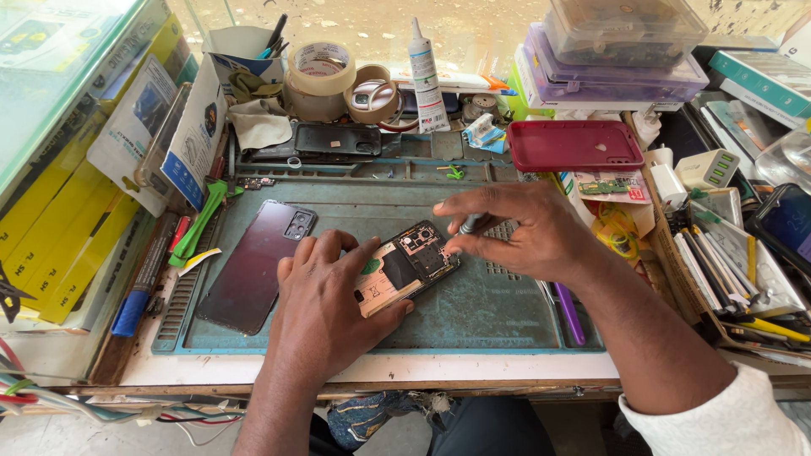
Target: The person uses a screwdriver to remove and install screws on two disassembled smartphones. They handle the phone bodies, back covers, and small components on a cluttered workbench, then place one phone aside and continue working on the other.
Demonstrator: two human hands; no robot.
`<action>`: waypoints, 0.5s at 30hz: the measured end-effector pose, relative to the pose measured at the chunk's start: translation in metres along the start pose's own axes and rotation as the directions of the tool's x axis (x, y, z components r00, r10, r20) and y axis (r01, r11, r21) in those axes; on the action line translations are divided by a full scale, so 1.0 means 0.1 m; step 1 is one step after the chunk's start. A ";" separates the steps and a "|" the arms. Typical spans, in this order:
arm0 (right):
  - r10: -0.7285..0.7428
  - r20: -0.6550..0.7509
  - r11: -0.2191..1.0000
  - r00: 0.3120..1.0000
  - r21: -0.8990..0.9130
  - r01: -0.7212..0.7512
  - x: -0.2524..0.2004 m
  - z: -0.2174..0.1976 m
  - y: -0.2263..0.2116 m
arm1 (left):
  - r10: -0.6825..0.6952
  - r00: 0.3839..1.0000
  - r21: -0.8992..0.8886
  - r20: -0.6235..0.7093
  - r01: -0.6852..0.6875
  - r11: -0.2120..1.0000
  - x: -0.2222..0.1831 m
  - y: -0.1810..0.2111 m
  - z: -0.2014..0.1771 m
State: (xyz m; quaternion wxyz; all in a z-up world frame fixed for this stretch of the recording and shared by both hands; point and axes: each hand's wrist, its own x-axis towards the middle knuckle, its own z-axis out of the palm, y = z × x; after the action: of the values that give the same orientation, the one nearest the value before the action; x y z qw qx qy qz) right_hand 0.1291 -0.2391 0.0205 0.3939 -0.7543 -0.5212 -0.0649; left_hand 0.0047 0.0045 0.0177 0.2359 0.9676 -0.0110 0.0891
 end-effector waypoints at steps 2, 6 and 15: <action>0.056 0.048 0.992 0.997 0.107 -0.061 0.02 -0.02 0.03 | -0.010 1.000 0.005 0.008 0.010 1.000 0.00 0.00 0.00; -0.054 0.116 0.968 0.992 0.251 0.023 0.02 0.01 -0.06 | 0.003 1.000 0.012 -0.003 -0.003 1.000 0.01 0.01 0.00; -0.026 0.028 0.999 0.999 0.039 0.025 0.07 -0.02 -0.18 | 0.016 0.999 -0.011 -0.031 -0.017 1.000 -0.01 0.00 0.00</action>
State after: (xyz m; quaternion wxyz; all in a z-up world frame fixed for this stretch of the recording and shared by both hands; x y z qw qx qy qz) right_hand 0.1182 -0.2327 0.0348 0.4002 -0.7406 -0.5376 -0.0492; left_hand 0.0035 0.0042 0.0171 0.2408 0.9646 -0.0159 0.1061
